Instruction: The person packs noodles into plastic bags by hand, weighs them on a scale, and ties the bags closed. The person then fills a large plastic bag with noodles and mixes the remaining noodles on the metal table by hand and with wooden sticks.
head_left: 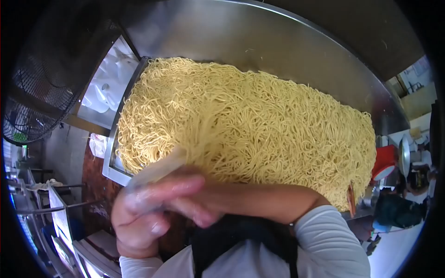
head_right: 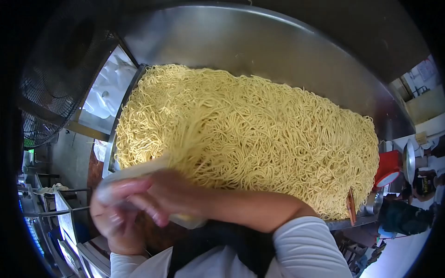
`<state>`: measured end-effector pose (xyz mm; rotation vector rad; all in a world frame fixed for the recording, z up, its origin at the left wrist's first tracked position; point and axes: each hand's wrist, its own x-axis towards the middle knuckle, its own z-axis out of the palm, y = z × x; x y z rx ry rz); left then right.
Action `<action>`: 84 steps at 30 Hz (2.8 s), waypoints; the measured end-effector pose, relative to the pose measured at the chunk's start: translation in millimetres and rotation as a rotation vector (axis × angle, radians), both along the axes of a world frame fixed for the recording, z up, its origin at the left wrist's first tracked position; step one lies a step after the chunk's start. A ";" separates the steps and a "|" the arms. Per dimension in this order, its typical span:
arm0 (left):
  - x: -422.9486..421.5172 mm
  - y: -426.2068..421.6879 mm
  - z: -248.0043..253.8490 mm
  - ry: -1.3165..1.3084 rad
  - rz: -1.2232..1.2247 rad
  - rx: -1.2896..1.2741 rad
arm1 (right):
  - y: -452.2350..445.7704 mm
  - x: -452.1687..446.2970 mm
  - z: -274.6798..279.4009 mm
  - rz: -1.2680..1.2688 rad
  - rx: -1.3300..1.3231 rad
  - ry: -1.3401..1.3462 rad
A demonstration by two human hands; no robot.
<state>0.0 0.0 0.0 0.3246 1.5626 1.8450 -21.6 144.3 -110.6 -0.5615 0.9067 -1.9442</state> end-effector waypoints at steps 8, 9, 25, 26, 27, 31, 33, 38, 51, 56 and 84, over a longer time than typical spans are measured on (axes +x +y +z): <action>-27.8 11.0 -100.3 1.052 -0.099 -0.719 | -47.5 35.0 -66.5 -0.237 0.764 0.534; -27.5 20.3 -107.8 1.037 -0.095 -0.714 | -48.3 31.4 -47.0 -0.131 0.845 0.297; -40.6 38.5 -100.1 0.057 0.529 0.096 | 113.9 -15.8 52.3 -0.533 0.863 0.880; -37.1 36.8 -100.7 0.220 0.406 0.049 | 118.0 -19.9 51.6 -0.771 0.927 1.168; -32.8 35.3 -100.4 0.381 0.281 0.001 | 115.5 -21.0 46.3 -0.777 0.933 1.171; -27.7 13.0 -81.7 0.536 0.078 0.117 | 76.7 -40.4 -13.5 -0.754 0.952 1.356; -21.9 0.0 -89.8 0.555 0.097 0.155 | 71.2 -56.9 -26.9 -0.687 0.984 1.035; -22.9 14.3 -93.5 0.342 0.560 -0.002 | 52.2 -53.0 -25.8 -0.923 0.676 0.578; -19.8 27.0 -99.1 1.213 0.202 -0.390 | 46.5 -31.9 61.8 -0.863 0.235 0.951; -8.5 -0.8 -73.1 0.459 0.444 -0.215 | 78.7 -42.2 -21.6 -0.284 0.936 0.895; 4.6 -82.8 -47.8 0.287 0.020 -0.591 | 95.3 26.8 -27.1 -0.559 1.114 1.158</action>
